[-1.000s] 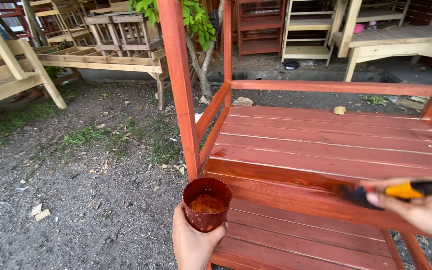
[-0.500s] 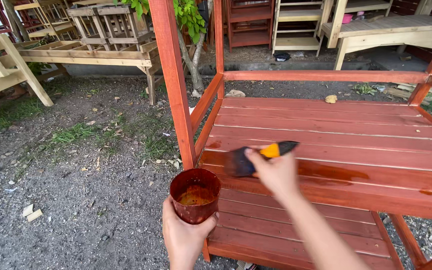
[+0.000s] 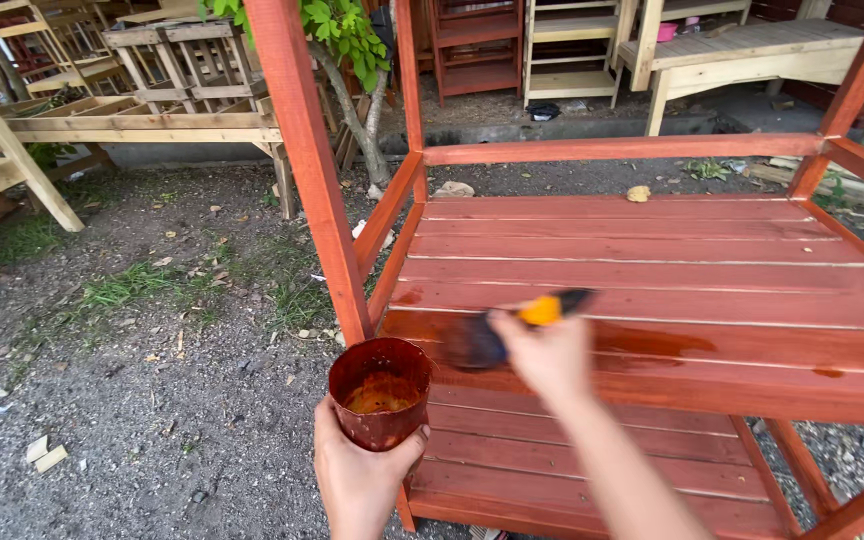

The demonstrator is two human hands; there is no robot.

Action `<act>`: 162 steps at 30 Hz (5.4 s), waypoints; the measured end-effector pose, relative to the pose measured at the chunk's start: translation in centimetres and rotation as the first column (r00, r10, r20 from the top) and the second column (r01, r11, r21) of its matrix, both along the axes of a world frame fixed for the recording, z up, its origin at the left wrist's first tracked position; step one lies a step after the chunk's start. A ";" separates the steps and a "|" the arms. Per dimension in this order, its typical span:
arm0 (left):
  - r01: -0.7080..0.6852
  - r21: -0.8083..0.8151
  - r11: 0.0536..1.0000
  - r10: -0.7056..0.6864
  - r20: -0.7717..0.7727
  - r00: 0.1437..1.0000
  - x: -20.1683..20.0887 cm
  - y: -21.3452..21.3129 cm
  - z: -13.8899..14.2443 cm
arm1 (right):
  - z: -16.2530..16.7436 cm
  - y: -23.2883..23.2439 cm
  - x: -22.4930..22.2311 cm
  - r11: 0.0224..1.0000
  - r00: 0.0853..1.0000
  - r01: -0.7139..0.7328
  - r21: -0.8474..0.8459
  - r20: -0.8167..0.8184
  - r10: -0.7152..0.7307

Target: The person applies reddish-brown stain to a wooden shelving unit using a brush. They dip the brush into a container of stain and coat the slats and frame of the shelves. A bottle of plastic cleaner is visible on the top shelf.

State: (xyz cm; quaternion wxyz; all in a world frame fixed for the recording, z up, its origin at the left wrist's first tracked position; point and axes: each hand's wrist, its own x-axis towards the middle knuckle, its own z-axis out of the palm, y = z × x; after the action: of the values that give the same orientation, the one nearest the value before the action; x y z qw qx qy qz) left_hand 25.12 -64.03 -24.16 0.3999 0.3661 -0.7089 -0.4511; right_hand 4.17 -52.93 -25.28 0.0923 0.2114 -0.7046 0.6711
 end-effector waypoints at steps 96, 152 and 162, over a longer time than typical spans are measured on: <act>0.471 -0.233 0.851 -0.488 -0.017 0.873 -5.7 14.3 2.3 | 10.1 32.0 2.1 0.925 0.945 0.313 0.218 -0.165 -0.281; 0.305 -0.117 0.945 -0.274 0.226 0.935 -4.7 11.7 2.1 | 4.3 43.2 -7.8 0.522 0.685 0.729 0.443 -0.476 -0.552; 0.315 -0.086 0.945 -0.277 0.300 0.913 -5.7 11.4 2.2 | -2.5 22.0 2.3 0.940 0.807 0.327 0.098 -0.547 -0.223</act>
State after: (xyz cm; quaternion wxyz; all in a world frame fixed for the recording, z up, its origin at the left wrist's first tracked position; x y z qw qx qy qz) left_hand 19.39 -52.67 -21.97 0.2445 0.2881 -0.8344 -0.4013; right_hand 6.47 -30.91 -27.78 0.3588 0.2907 -0.7347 0.4970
